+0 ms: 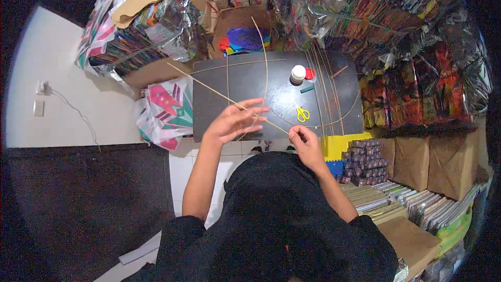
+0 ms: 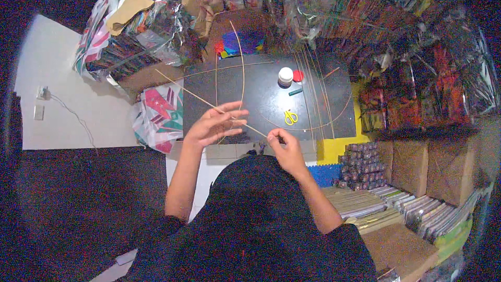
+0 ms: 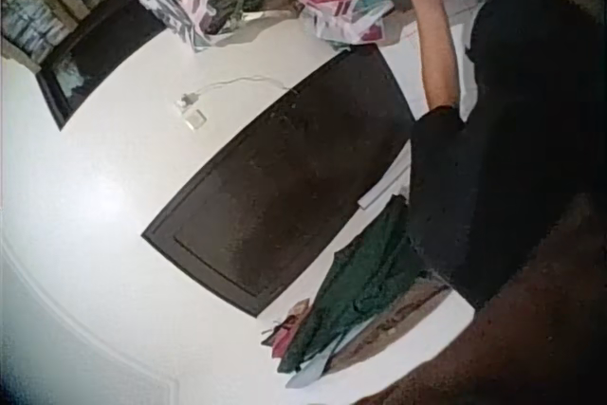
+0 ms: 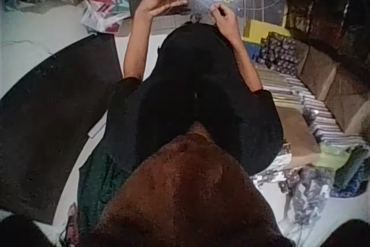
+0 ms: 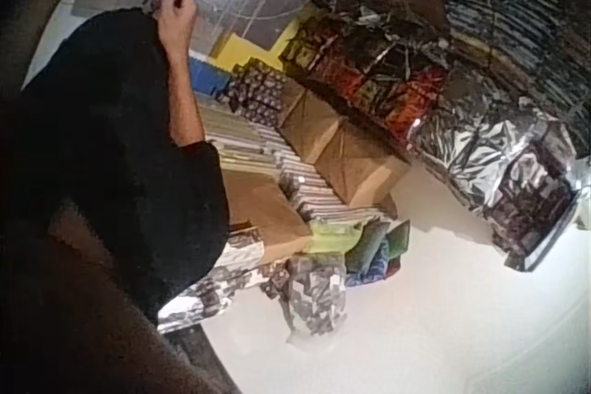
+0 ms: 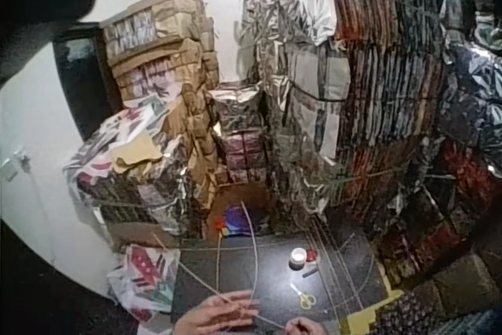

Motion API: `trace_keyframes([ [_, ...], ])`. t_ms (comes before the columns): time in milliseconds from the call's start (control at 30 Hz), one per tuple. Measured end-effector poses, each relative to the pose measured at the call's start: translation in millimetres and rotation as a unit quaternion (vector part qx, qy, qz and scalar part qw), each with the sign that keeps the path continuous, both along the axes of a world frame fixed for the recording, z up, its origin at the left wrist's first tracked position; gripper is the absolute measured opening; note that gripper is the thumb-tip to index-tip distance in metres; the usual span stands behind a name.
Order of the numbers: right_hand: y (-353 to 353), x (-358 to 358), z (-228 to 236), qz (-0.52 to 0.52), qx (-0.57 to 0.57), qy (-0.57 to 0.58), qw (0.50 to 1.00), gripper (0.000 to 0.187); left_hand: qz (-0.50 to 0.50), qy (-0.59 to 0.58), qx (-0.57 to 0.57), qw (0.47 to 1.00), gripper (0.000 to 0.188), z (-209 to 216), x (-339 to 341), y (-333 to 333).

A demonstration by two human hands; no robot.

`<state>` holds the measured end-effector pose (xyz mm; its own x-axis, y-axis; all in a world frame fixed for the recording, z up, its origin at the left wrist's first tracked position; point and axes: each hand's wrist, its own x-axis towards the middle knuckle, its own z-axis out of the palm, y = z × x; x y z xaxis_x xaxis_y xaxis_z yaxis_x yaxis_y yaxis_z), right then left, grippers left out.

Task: Assembling the wooden frame for a kite using thin sticks and string.

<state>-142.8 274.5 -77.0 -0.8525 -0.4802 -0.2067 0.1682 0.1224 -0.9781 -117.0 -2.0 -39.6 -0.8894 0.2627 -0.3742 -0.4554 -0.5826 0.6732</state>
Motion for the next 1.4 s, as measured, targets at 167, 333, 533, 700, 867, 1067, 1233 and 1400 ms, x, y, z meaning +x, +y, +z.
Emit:
trace_keyframes([
  [167,-1,-5,-2,0.011,0.009,0.017,1.0,0.019,0.013,-0.003,-0.042,0.999,0.054,5,-2,11],
  [333,-2,-6,-5,0.024,0.002,0.026,0.999,0.016,0.039,-0.039,-0.116,0.992,0.05,12,2,16],
  [533,-6,-24,-12,0.025,-0.013,0.058,0.998,0.02,0.041,-0.036,-0.187,0.981,0.048,22,16,17],
  [700,-34,-67,-2,-0.004,-0.075,0.11,0.991,0.027,0.04,-0.014,-0.235,0.971,0.044,31,30,23],
  [867,-74,-100,22,-0.044,-0.157,0.155,0.974,0.047,0.029,-0.001,-0.241,0.97,0.042,42,45,32],
  [1067,-102,-120,55,0.057,-0.223,0.116,0.966,0.057,0.014,0.015,-0.261,0.965,0.041,50,57,33],
  [1233,-99,-98,55,0.096,-0.145,0.0,0.985,0.026,0.077,0.021,-0.278,0.957,0.041,48,64,25],
  [1400,-92,-56,67,0.038,-0.181,-0.088,0.979,0.019,0.138,-0.01,-0.255,0.957,0.039,44,69,16],
])
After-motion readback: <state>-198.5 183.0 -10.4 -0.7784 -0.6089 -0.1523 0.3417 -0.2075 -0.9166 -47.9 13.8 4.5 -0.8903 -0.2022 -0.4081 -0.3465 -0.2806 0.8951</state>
